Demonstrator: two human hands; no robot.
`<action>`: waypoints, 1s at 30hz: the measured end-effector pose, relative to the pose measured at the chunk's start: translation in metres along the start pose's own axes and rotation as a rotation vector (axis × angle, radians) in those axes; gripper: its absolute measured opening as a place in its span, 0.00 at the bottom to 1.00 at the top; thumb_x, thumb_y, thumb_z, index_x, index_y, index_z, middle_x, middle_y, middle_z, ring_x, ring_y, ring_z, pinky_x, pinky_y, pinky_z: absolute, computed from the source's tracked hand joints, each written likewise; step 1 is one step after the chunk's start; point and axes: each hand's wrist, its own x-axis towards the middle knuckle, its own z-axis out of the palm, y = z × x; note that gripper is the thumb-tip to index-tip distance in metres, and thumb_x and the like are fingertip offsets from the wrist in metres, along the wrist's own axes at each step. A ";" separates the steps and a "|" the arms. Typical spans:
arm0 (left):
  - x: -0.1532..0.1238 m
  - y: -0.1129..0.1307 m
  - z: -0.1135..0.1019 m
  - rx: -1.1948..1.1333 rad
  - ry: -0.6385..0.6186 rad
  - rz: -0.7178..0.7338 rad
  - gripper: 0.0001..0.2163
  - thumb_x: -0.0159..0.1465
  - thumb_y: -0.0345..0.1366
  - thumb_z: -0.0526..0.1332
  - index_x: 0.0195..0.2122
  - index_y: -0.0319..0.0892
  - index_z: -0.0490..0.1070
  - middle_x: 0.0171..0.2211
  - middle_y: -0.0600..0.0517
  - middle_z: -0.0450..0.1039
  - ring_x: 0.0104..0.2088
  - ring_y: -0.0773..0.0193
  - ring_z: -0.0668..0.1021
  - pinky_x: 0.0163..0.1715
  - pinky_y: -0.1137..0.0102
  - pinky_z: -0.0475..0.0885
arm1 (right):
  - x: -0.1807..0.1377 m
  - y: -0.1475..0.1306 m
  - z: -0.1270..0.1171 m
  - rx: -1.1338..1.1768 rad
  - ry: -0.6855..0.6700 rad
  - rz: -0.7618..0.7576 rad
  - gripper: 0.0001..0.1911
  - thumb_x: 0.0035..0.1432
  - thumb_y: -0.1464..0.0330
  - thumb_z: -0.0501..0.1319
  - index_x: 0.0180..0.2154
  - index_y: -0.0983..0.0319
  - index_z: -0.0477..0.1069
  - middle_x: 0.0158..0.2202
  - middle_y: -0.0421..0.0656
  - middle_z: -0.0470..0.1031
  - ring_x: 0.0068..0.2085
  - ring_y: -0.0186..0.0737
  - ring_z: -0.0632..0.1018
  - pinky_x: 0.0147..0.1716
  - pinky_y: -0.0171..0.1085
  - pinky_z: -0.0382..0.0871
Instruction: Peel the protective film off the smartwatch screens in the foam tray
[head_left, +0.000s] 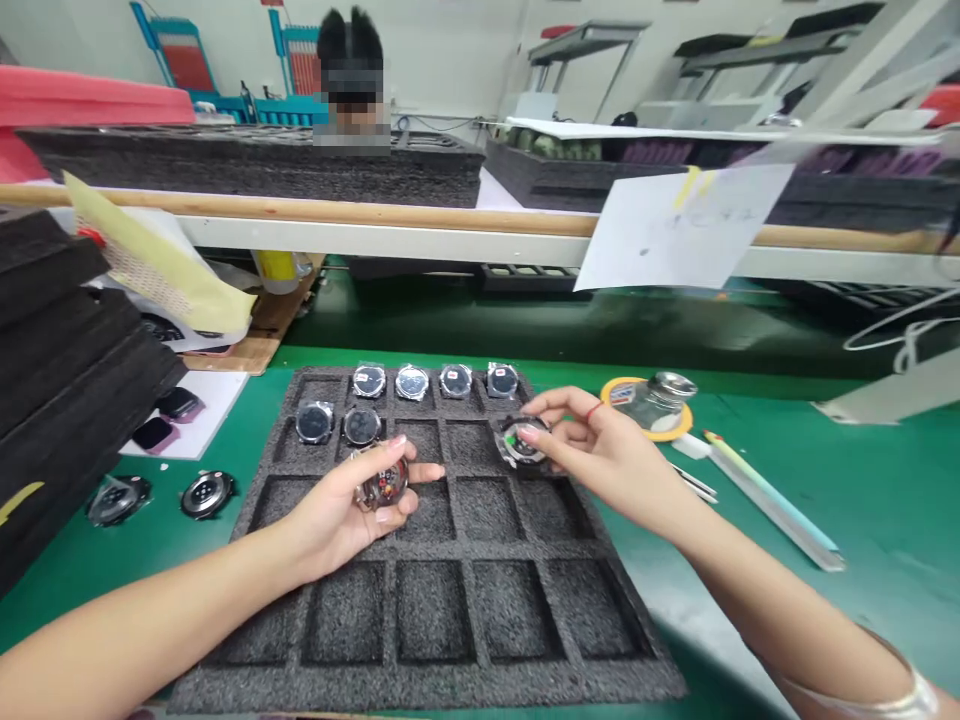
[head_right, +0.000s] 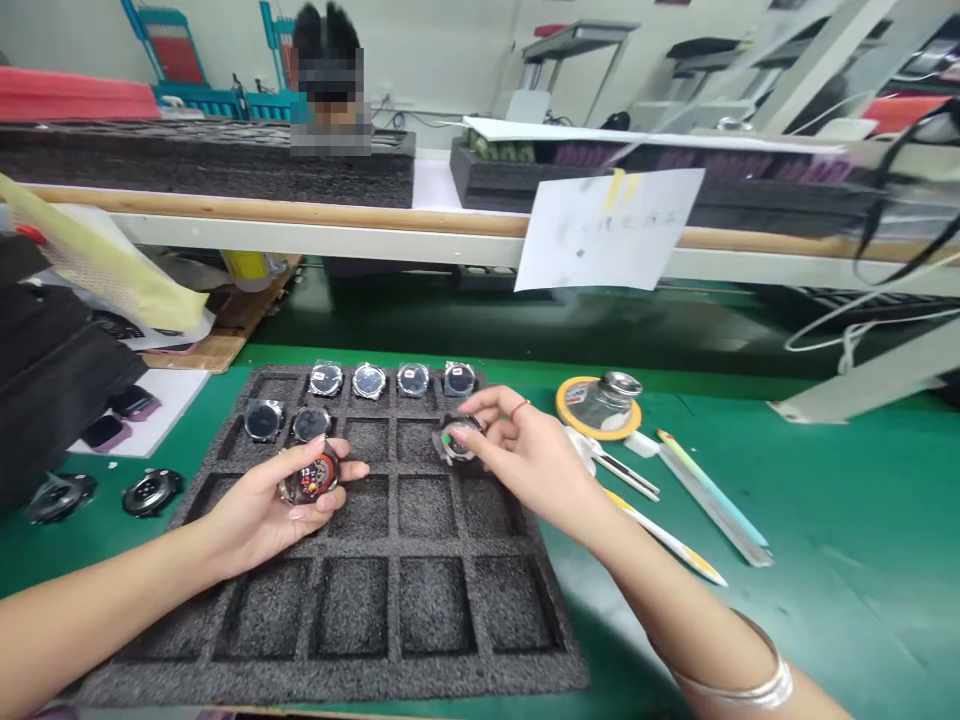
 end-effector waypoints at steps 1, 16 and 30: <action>0.000 0.000 0.001 0.009 0.007 -0.003 0.18 0.49 0.36 0.78 0.36 0.35 0.75 0.37 0.41 0.79 0.22 0.71 0.74 0.16 0.83 0.63 | -0.007 0.008 -0.005 -0.032 -0.014 0.013 0.23 0.58 0.50 0.63 0.43 0.62 0.69 0.30 0.41 0.74 0.24 0.35 0.76 0.23 0.36 0.73; -0.004 0.000 0.011 0.059 0.138 0.053 0.04 0.61 0.28 0.65 0.37 0.34 0.76 0.36 0.41 0.78 0.23 0.70 0.74 0.18 0.82 0.66 | -0.100 0.039 0.010 -0.772 0.093 -0.460 0.24 0.70 0.66 0.54 0.64 0.63 0.63 0.63 0.54 0.70 0.63 0.51 0.73 0.59 0.53 0.73; -0.003 -0.009 0.003 0.078 -0.294 0.070 0.19 0.64 0.51 0.63 0.39 0.36 0.75 0.36 0.42 0.78 0.18 0.72 0.69 0.22 0.74 0.58 | -0.077 0.022 0.017 -0.950 0.150 -0.646 0.23 0.67 0.57 0.54 0.55 0.62 0.73 0.57 0.57 0.76 0.55 0.71 0.77 0.48 0.70 0.74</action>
